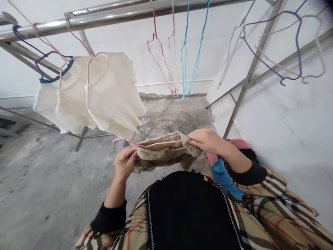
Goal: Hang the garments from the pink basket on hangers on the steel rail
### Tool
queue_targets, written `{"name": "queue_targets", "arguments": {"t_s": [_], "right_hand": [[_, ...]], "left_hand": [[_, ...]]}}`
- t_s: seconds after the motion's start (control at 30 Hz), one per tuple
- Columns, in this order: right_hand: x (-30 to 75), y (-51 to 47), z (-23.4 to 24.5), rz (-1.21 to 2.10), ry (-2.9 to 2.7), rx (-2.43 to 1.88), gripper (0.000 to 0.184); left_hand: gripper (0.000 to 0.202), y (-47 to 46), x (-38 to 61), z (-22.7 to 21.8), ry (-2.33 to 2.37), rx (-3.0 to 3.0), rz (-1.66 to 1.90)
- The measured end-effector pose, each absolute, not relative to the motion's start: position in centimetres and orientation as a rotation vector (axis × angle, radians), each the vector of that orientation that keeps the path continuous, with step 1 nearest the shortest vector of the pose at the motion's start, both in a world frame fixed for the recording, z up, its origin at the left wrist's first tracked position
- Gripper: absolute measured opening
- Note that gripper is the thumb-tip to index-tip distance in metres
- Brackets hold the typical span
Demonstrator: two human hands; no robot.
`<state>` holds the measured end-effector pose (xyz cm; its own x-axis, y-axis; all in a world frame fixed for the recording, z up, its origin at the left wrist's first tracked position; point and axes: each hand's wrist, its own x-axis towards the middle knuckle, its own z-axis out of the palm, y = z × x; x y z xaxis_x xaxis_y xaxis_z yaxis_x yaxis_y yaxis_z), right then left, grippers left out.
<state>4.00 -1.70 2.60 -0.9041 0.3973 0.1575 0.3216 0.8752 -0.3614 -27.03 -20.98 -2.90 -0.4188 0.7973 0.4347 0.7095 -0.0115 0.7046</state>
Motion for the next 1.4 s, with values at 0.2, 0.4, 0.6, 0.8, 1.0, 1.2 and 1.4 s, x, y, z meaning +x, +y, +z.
{"name": "queue_targets", "arguments": {"t_s": [0.2, 0.4, 0.6, 0.8, 1.0, 1.2, 1.4], "right_hand": [[2.0, -4.0, 1.1, 0.279, -2.843, -0.578, 0.034], [3.8, -2.2, 1.7, 0.534, -2.644, -0.672, 0.036], [6.0, -1.2, 2.4, 0.708, -2.591, -0.722, 0.034], [6.2, -1.8, 2.8, 0.807, -2.553, -0.732, 0.029], [5.0, -2.4, 2.9, 0.807, -2.508, -0.819, 0.033], [4.3, -2.6, 2.9, 0.9, -2.44, -0.678, 0.027], [3.8, -3.1, 3.4, 0.816, -2.189, -0.566, 0.022]], "left_hand": [[0.026, -19.4, -25.1, -2.0, 2.005, 1.724, 1.314], [0.025, -20.2, -27.9, -2.4, 2.09, 1.572, 1.332], [0.024, -21.8, -31.2, -3.8, 2.27, 1.469, 1.263], [0.029, -20.8, -31.8, -6.0, 2.52, 1.134, 1.318], [0.051, -18.6, -27.7, -5.8, 2.393, 1.65, 1.465], [0.034, -18.1, -26.3, -3.9, 2.217, 2.068, 1.28], [0.027, -18.9, -25.8, -3.7, 2.174, 2.333, 0.974]]}}
